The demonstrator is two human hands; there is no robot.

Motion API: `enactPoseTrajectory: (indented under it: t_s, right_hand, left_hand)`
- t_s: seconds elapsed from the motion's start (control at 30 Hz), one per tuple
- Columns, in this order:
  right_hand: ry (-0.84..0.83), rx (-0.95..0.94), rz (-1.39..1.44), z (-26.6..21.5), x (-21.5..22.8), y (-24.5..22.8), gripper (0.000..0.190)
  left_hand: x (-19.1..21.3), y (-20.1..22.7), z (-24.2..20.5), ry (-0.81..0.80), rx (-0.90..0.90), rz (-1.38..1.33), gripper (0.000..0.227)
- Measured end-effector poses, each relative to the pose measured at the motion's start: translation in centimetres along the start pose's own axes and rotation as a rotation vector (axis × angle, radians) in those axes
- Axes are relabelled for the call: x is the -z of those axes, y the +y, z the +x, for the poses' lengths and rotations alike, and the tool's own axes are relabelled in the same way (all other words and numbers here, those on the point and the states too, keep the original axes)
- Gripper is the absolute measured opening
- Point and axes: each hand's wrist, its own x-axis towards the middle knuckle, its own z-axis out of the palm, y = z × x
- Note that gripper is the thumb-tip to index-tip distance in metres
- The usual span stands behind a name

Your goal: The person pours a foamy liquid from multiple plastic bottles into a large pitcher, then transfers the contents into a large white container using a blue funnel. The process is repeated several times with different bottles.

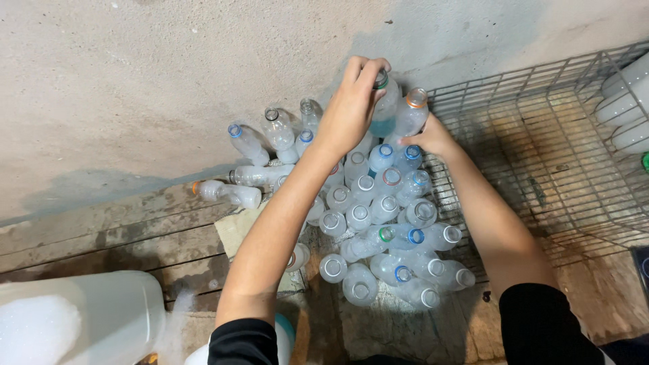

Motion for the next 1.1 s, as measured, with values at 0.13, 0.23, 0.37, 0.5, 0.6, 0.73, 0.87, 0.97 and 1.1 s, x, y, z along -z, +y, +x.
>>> enactPoseTrajectory:
  t_s: [0.13,0.23,0.37,0.5,0.6,0.73,0.87,0.97,1.1]
  right_hand:
    - [-0.044,-0.073,0.013,-0.7,-0.3,-0.2,0.081]
    - [-0.084,-0.131,0.148,-1.7,0.1,-2.2,0.086]
    - [0.115,-0.099,-0.254,-3.2,1.2,-3.8,0.077]
    - [0.308,0.373,-0.646,-6.9,-0.5,-6.4,0.021]
    - [0.194,0.32,-0.932,-7.3,-2.8,-6.2,0.04]
    - [0.13,0.274,-1.107,-6.0,-5.2,-7.3,0.044]
    - [-0.01,0.064,-1.275,-4.4,-6.2,-6.8,0.056]
    - [0.018,0.119,-1.324,-3.7,-6.4,-6.2,0.049]
    - [0.085,0.193,-1.198,-4.6,-6.1,-6.4,0.043]
  left_hand:
    - [-0.5,-0.2,-0.6,-0.024,0.055,0.019,0.04]
    - [-0.8,-0.4,-0.9,-0.039,0.037,0.017,0.038]
    - [-0.7,-0.5,-1.0,-0.022,0.037,0.026,0.037]
    - [-0.6,-0.6,-1.2,-0.01,0.024,0.029,0.04]
    - [-0.5,-0.5,-1.3,-0.014,0.028,0.028,0.04]
    - [-0.3,0.1,-1.7,0.002,0.012,0.025,0.041]
    - [0.8,1.3,-2.4,0.013,0.013,0.029,0.039]
    - [2.0,1.8,-2.7,0.041,-0.002,0.03,0.036]
    - [3.6,3.1,-3.6,0.077,-0.032,0.017,0.037]
